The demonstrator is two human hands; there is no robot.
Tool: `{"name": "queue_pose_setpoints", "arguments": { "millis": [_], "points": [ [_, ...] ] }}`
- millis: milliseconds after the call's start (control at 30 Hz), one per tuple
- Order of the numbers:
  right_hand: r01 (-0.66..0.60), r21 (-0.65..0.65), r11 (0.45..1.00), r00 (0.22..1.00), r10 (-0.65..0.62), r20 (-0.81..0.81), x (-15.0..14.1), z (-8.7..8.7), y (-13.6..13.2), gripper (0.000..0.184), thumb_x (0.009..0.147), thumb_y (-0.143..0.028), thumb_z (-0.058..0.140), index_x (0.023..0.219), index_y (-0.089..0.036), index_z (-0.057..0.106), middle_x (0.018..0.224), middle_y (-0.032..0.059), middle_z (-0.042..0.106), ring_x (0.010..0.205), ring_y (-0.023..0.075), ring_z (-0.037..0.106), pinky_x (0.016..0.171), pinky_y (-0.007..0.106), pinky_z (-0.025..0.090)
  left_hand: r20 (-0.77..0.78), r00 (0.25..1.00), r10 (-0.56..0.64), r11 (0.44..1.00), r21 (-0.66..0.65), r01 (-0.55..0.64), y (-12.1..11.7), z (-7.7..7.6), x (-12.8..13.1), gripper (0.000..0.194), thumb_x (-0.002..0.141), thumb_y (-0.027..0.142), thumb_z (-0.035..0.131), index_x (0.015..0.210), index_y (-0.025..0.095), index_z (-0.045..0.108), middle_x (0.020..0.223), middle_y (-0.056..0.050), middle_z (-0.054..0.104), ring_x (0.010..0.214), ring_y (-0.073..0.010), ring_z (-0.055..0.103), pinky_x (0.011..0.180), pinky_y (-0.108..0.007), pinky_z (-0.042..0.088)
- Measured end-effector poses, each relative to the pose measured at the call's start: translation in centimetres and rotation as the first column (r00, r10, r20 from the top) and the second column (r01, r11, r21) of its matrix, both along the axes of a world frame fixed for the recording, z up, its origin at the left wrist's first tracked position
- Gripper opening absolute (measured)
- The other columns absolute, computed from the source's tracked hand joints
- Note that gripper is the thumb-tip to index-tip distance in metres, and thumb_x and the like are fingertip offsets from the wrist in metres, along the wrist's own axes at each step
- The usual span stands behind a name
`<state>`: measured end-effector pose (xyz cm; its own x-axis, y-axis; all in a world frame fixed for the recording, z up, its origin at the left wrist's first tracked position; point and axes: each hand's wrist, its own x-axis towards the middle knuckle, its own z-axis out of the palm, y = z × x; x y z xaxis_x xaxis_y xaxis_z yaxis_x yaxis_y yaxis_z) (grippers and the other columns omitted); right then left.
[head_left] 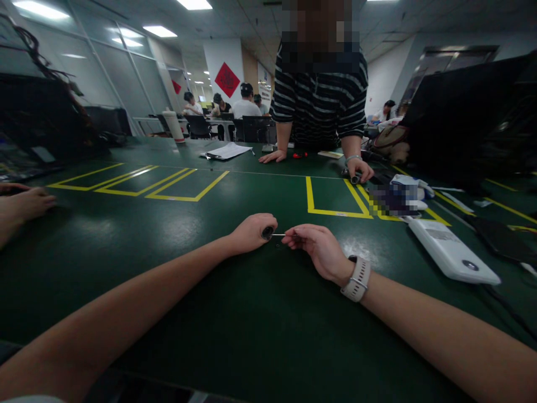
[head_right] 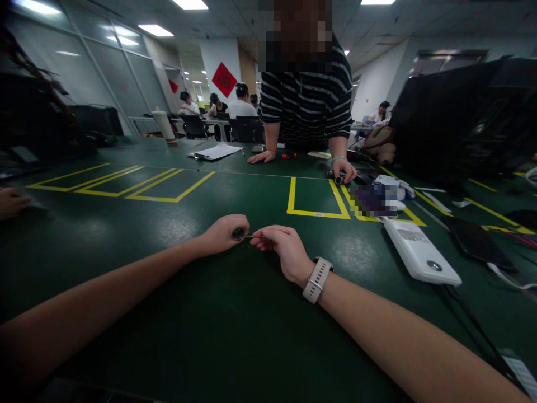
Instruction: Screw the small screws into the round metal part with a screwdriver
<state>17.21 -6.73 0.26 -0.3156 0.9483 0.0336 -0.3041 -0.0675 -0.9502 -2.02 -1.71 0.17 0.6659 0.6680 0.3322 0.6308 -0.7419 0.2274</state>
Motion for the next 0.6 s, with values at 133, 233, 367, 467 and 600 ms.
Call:
{"name": "queue_pose_setpoints", "arguments": {
  "millis": [133,233,367,467,600],
  "points": [
    [0.021,0.014,1.0,1.0,-0.021,-0.002,-0.05,-0.05,-0.13,0.016,0.071,-0.027,0.059,0.069,-0.015,0.07,0.068,0.0056,0.068,0.065,0.0149,0.056,0.066,0.031,0.041,0.009,1.0,0.015,1.0,-0.011,-0.015,-0.06,0.06,0.04,0.007,0.072,0.01,0.05,0.071,0.017,0.052,0.069,0.0,0.053,0.064,-0.0128,0.051,0.06,-0.024,0.039],
    [0.037,0.036,0.999,0.999,-0.037,0.001,-0.06,-0.03,-0.26,0.016,0.073,-0.027,0.059,0.069,-0.016,0.07,0.068,0.0052,0.068,0.065,0.015,0.056,0.066,0.031,0.041,0.007,1.0,0.029,0.999,-0.02,-0.029,-0.09,0.14,0.06,0.006,0.073,0.011,0.051,0.071,0.017,0.052,0.07,0.0,0.054,0.064,-0.0127,0.051,0.06,-0.024,0.039],
    [0.05,0.082,0.995,0.998,-0.052,0.024,-0.18,0.11,-0.56,0.015,0.074,-0.027,0.06,0.073,-0.017,0.071,0.075,0.005,0.068,0.072,0.0159,0.058,0.069,0.031,0.042,0.004,0.999,0.051,0.999,-0.012,-0.051,-0.16,0.19,0.04,0.005,0.074,0.013,0.051,0.071,0.017,0.052,0.071,0.0,0.055,0.065,-0.0128,0.052,0.06,-0.024,0.039],
    [0.02,0.129,0.991,0.994,-0.034,0.107,-0.32,0.24,-0.76,0.016,0.076,-0.029,0.06,0.08,-0.018,0.071,0.081,0.0053,0.068,0.078,0.0171,0.059,0.071,0.032,0.042,0.008,0.998,0.065,0.998,-0.007,-0.065,-0.29,0.25,0.02,0.003,0.074,0.015,0.052,0.072,0.016,0.052,0.071,-0.001,0.055,0.065,-0.0128,0.053,0.059,-0.023,0.039],
    [-0.072,0.153,0.986,0.983,0.044,0.18,-0.32,0.18,-0.76,0.018,0.078,-0.031,0.059,0.085,-0.019,0.07,0.086,0.0055,0.069,0.084,0.0179,0.059,0.073,0.033,0.042,0.002,0.996,0.086,0.996,-0.004,-0.086,-0.45,0.33,0.04,0.004,0.075,0.017,0.053,0.071,0.016,0.052,0.07,0.0,0.055,0.063,-0.0127,0.052,0.057,-0.023,0.038]
  ]
}}
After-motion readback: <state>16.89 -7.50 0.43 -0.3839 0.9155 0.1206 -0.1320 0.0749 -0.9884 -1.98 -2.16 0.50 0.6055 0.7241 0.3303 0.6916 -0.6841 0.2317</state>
